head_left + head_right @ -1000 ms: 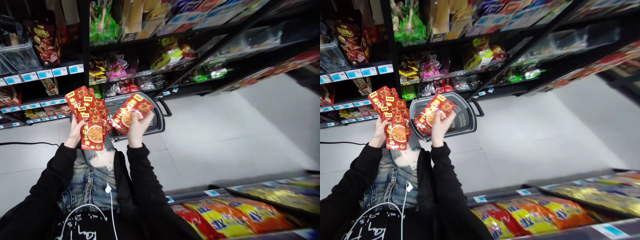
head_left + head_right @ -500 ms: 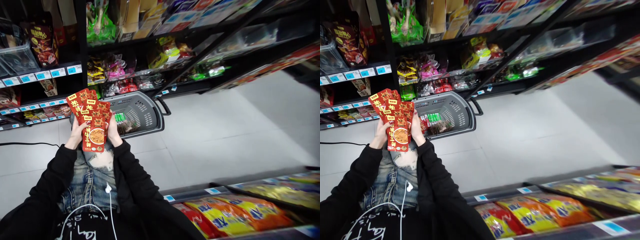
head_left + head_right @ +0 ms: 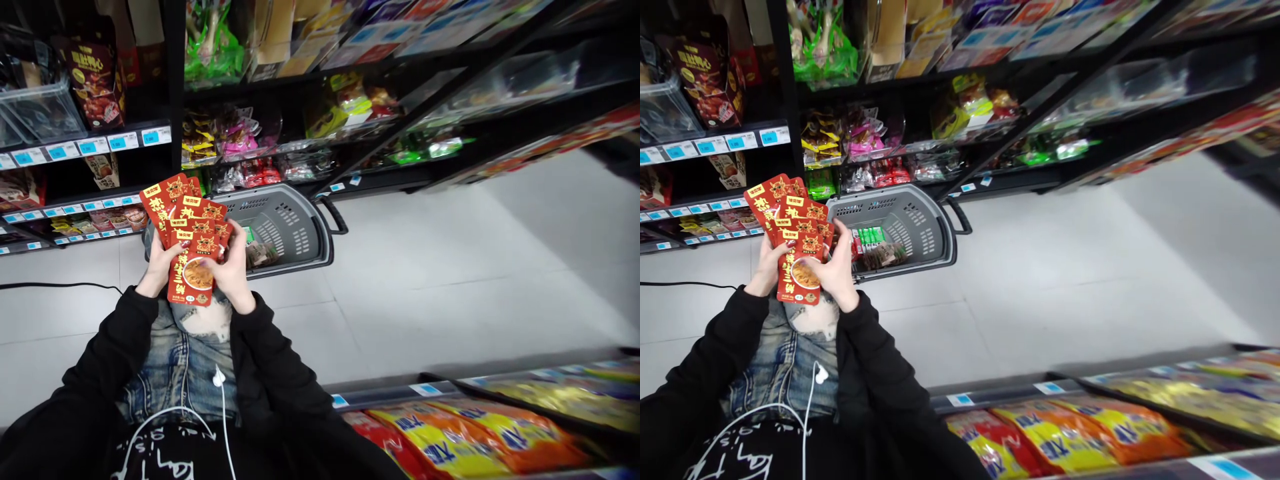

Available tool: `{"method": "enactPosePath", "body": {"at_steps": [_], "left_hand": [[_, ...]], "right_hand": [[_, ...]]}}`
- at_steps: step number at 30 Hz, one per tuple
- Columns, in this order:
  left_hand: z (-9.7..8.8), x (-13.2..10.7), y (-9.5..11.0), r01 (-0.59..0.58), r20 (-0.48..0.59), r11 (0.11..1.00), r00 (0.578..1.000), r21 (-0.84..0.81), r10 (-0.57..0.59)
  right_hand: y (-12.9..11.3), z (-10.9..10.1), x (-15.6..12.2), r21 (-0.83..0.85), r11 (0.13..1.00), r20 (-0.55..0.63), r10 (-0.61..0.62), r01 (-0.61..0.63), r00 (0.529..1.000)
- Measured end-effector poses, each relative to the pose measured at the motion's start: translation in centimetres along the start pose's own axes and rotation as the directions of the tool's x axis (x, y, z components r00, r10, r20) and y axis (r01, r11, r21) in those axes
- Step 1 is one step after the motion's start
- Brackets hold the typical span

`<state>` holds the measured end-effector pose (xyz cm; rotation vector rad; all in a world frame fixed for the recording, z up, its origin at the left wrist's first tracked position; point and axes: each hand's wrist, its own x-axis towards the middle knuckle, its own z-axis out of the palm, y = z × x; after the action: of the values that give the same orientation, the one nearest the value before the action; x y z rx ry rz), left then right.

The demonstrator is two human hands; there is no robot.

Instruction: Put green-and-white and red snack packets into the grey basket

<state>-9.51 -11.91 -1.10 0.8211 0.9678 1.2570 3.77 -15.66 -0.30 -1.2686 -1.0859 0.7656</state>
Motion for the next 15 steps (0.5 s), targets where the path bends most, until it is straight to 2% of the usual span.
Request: {"method": "enactPosePath", "body": {"at_steps": [2,5,12,15], "left_hand": [[0.0,0.0,-0.1,0.001,-0.009,1.0,1.0,0.005,-0.001],[0.0,0.1,-0.1,0.014,-0.021,1.0,1.0,-0.021,-0.015],[0.5,0.2,0.3,0.017,-0.071,0.999,0.997,-0.051,-0.02],[0.6,0.3,0.1,-0.016,-0.08,0.998,0.997,-0.058,0.012]], "right_hand": [[-0.4,-0.1,-0.8,-0.134,0.99,0.011,0.039,-0.037,0.999],[-0.8,0.0,-1.2,-0.21,0.972,0.01,0.108,-0.104,0.994],[0.1,-0.9,-1.6,-0.127,0.986,0.011,0.107,-0.105,0.994],[0.4,-1.3,-2.0,-0.103,0.987,-0.077,0.118,-0.125,0.99]]}}
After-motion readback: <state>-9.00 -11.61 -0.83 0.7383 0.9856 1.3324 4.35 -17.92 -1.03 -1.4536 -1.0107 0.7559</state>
